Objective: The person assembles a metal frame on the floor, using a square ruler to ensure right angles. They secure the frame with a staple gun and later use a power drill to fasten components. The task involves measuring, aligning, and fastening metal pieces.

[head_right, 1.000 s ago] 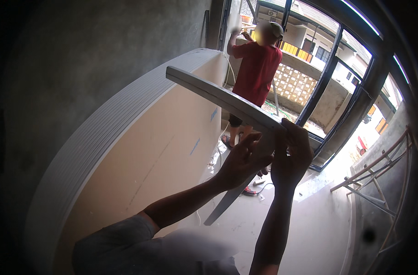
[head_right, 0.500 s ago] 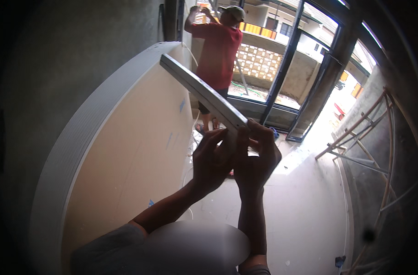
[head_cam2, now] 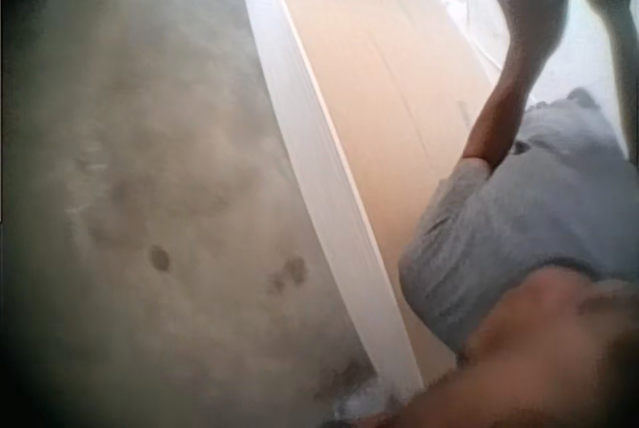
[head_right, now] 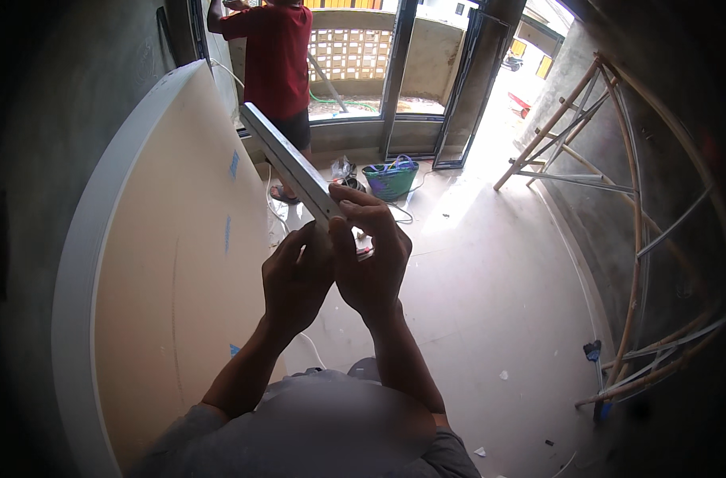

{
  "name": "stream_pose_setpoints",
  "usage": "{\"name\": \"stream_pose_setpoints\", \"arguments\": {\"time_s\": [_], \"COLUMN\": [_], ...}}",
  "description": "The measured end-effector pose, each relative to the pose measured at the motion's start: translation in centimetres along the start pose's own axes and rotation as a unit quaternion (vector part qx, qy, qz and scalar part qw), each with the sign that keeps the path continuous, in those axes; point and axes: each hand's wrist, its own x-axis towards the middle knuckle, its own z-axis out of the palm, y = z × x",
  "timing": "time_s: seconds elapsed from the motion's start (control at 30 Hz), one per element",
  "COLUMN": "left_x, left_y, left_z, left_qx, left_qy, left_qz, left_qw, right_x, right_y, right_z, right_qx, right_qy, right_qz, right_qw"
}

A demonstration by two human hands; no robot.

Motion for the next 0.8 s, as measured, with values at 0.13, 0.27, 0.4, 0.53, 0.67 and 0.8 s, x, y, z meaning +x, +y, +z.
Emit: {"name": "stream_pose_setpoints", "arguments": {"time_s": [0.13,0.27,0.4,0.53,0.67,0.8], "left_x": [-0.6,-1.3,-1.7,-2.3,-2.5,-3.0], "left_y": [2.0,3.3,3.8,4.1,4.3,4.3], "left_z": [0.0,-0.2,-0.2,-0.5,-0.8,-0.9], "left_qx": [0.012,-0.019,-0.069,-0.079,-0.079,-0.087], "left_qy": [-0.040,-0.067,-0.061,-0.079,-0.073,-0.074], "left_qz": [0.000,-0.015,-0.013,-0.031,-0.012,0.009], "left_qw": [0.999,0.997,0.996,0.993,0.994,0.993], "right_x": [-0.4,-0.7,-1.0,-1.2,-1.4,-2.3], "right_y": [0.2,0.5,-0.1,-0.7,-1.5,-1.5], "right_z": [-1.5,-1.5,-0.9,-0.7,0.1,0.0], "right_qx": [0.009,0.139,0.148,0.165,0.171,0.194], "right_qy": [0.010,0.025,0.045,0.049,0.067,0.071], "right_qz": [-0.045,-0.051,-0.050,-0.057,-0.056,-0.065], "right_qw": [0.999,0.989,0.987,0.984,0.981,0.976]}}
